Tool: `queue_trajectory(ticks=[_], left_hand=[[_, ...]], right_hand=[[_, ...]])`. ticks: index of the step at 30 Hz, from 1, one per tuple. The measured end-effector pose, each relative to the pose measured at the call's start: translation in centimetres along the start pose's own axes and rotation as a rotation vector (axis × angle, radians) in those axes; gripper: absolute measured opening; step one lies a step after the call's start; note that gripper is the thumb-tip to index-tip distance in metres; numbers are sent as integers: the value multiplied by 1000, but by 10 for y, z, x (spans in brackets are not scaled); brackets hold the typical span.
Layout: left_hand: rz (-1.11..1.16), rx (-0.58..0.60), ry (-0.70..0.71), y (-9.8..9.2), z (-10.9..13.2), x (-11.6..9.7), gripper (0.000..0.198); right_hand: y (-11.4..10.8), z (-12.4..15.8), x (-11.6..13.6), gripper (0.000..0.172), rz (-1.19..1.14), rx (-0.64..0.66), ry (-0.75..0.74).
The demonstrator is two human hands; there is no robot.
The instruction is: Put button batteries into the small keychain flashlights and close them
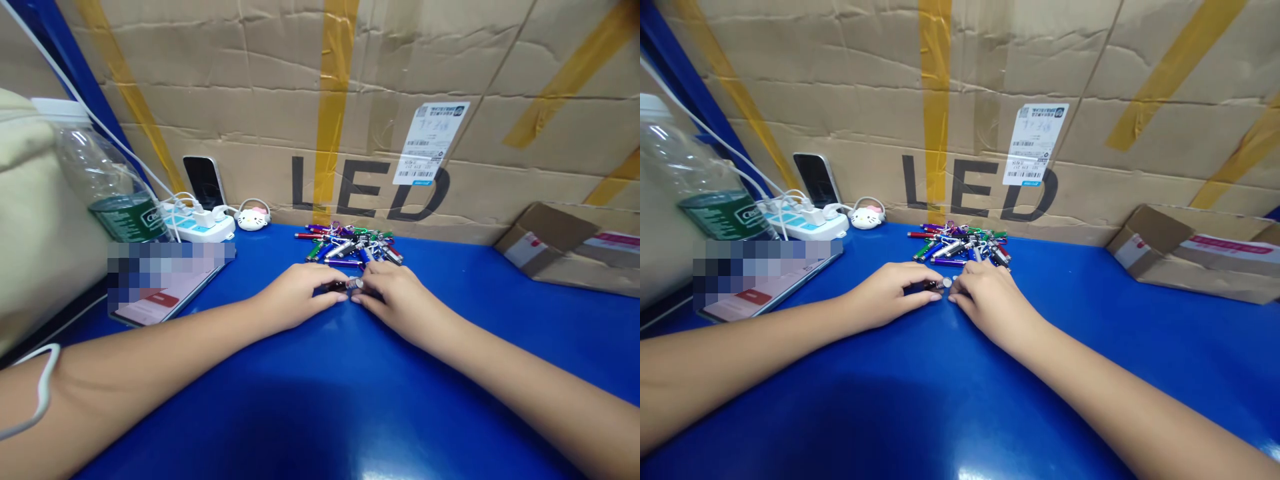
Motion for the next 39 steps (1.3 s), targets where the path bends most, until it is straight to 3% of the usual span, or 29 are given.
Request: queue_trajectory(ticks=[5,8,14,20,24,30,39], left_hand=[[44,-13,-36,-1,0,3,21],[49,-26,-66,-1,0,7,22],[27,-24,-71,-1,0,7,22],[8,-27,-40,-1,-1,5,20],[15,-38,-50,-2,-1,6,20],[59,-23,-101,0,0,9,26],[65,-22,-78,-1,1,7,25]], right_hand=[[-17,2,-5,12,-121,-125,26],[-23,2,-9,11,-165,-122,49],[-5,-1,-7,4,-149,29,45],[4,-4,-1,10,-49,22,3],[-6,-1,-1,12,-89,-82,-2],[-49,9,1,11,-291,-380,67],[-48,10,15,10,-279,-374,3]])
Point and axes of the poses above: each hand's wrist, its own z-axis away from the middle knuckle, its own y-axis out of the palm, x = y × z, the point moved 8 cm from there along -z, towards the middle knuckle, and after that the axes turned 4 degrees about x, right-handed, at the moved point
